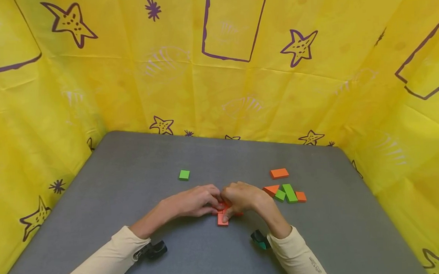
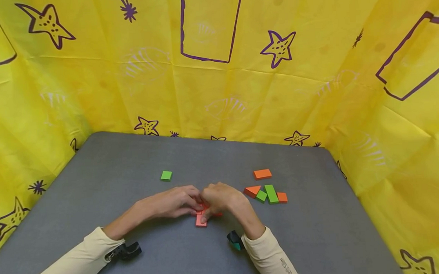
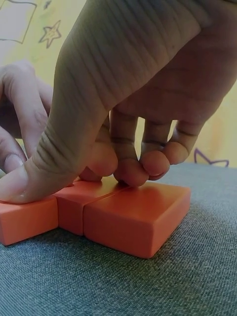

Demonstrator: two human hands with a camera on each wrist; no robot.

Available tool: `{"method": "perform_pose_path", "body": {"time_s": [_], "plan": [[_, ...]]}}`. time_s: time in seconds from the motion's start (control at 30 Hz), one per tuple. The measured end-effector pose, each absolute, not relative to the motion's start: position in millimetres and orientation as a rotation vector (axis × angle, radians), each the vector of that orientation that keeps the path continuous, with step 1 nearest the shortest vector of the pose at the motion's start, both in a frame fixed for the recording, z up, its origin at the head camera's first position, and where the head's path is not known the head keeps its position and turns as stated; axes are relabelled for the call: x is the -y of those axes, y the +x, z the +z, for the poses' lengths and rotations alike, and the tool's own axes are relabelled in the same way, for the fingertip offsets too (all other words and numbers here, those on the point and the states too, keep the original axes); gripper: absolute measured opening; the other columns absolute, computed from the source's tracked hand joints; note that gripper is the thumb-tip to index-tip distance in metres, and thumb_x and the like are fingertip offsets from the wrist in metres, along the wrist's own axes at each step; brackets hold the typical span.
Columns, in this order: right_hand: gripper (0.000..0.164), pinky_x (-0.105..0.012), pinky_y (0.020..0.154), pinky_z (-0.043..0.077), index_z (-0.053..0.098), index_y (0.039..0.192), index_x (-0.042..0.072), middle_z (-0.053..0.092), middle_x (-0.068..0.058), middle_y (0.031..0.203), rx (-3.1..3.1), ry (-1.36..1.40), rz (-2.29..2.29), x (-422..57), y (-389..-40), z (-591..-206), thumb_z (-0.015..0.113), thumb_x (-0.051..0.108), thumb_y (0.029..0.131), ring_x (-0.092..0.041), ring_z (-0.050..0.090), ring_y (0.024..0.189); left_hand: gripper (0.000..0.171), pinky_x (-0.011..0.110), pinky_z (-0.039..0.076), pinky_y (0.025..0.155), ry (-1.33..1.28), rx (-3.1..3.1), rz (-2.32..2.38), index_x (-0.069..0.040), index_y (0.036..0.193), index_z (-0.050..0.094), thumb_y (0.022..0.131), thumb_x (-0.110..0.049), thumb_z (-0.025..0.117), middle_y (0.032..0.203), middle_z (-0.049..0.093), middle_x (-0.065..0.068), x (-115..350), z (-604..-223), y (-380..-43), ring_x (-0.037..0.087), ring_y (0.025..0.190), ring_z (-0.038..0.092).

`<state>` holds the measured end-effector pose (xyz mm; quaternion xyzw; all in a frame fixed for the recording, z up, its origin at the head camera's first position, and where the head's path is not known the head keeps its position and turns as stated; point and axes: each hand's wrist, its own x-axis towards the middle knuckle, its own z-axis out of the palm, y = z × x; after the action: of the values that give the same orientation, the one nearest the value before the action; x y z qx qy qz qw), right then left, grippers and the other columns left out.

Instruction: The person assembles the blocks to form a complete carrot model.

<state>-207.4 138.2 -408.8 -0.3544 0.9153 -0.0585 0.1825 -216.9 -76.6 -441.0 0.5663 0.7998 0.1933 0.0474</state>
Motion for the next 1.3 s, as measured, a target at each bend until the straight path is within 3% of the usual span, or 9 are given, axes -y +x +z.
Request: {"method": "perform_pose_path", "body": {"time_s": [0.2, 0.4, 0.67, 0.8, 1.0, 1.3], "plan": [[0.036, -0.021, 0.06, 0.033, 0.062, 0.081, 0.015, 0.045, 0.01, 0.068, -2.512, -1.012, -0.3, -146.2, -209.7, -402.0, 0.086, 0.041, 0.085, -0.006, 0.043, 0.061, 0.015, 0.027, 0.054, 0.094, 1.692, -2.48, 0.599, -0.017, 0.104, 0.083, 0.098, -0.027, 0.075, 0.108, 0.07, -0.004, 72.8, -442.9, -212.8, 0.01, 0.105, 0.06], [0.023, -0.023, 0.065, 0.043, 0.066, 0.097, 0.008, 0.056, 0.004, 0.077, -2.591, -0.915, -0.384, -186.1, -214.6, -376.1, 0.081, 0.023, 0.092, -0.008, 0.05, 0.069, 0.016, 0.025, 0.056, 0.092, 1.644, -2.559, 0.583, -0.017, 0.101, 0.082, 0.095, -0.031, 0.078, 0.107, 0.07, -0.005, 67.7, -444.8, -208.2, 0.01, 0.106, 0.059], [0.03, -0.038, 0.078, 0.054, 0.064, 0.115, 0.0, 0.068, -0.013, 0.102, -2.683, -0.465, -0.405, -279.2, -209.2, -350.0, 0.078, 0.012, 0.092, -0.02, 0.06, 0.085, 0.014, 0.025, 0.056, 0.092, 1.629, -2.574, 0.598, -0.017, 0.102, 0.082, 0.095, -0.029, 0.079, 0.107, 0.07, -0.004, 66.4, -443.3, -205.8, 0.01, 0.107, 0.059], [0.039, -0.044, 0.08, 0.054, 0.063, 0.123, 0.002, 0.066, -0.018, 0.117, -2.61, -0.195, -0.324, -313.5, -205.2, -357.5, 0.081, 0.013, 0.089, -0.027, 0.059, 0.092, 0.014, 0.025, 0.056, 0.092, 1.624, -2.574, 0.612, -0.016, 0.101, 0.082, 0.095, -0.028, 0.079, 0.107, 0.07, -0.004, 66.1, -443.0, -205.2, 0.011, 0.107, 0.06], [0.03, -0.035, 0.072, 0.046, 0.062, 0.114, 0.004, 0.059, -0.009, 0.097, -2.486, -0.068, -0.447, -340.7, -209.2, -380.6, 0.078, 0.015, 0.092, -0.022, 0.055, 0.079, 0.013, 0.024, 0.056, 0.091, 1.623, -2.575, 0.625, -0.018, 0.101, 0.082, 0.095, -0.029, 0.079, 0.106, 0.07, -0.005, 67.0, -444.2, -205.8, 0.011, 0.107, 0.06], [0.034, -0.034, 0.069, 0.044, 0.059, 0.112, 0.004, 0.056, -0.01, 0.095, -2.541, -0.121, -0.438, -354.6, -206.5, -381.3, 0.077, 0.001, 0.083, -0.023, 0.053, 0.079, 0.012, 0.024, 0.056, 0.091, 1.621, -2.574, 0.627, -0.018, 0.099, 0.082, 0.095, -0.029, 0.079, 0.106, 0.069, -0.005, 67.9, -445.3, -206.6, 0.01, 0.107, 0.059]]}}
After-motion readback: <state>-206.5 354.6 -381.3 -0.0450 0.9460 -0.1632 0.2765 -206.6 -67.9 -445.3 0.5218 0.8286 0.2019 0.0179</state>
